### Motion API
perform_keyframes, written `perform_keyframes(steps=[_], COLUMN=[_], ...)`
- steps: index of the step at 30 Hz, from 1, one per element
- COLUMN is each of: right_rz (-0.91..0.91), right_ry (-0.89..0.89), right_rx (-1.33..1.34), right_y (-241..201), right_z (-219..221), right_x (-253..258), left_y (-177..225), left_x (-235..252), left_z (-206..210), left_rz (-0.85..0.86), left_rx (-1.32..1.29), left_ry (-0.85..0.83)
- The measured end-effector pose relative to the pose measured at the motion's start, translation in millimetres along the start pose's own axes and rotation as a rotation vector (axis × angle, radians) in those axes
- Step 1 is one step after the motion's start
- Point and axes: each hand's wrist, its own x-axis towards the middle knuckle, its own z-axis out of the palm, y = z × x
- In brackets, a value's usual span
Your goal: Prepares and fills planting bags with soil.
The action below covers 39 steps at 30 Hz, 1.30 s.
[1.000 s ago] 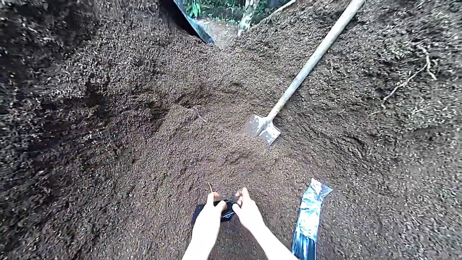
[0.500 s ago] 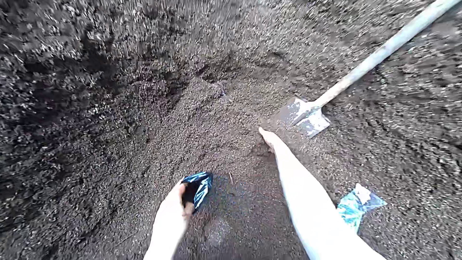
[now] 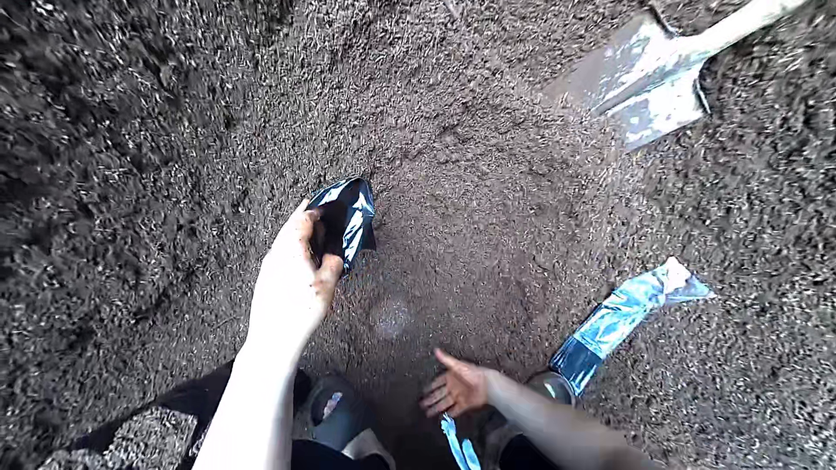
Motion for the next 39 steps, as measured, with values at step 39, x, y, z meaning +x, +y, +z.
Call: perform_keyframes(steps=[39], right_rz=[-1.136], right_ry=[0.491], right_rx=[-0.427], right_y=[-142.6], right_z=[139.0], right_x=[-143.1], left_y=[33.5], left_x=[-0.7], left_z=[77.5], left_rz=[0.069], left_rx=[-0.028], left_ry=[-0.549])
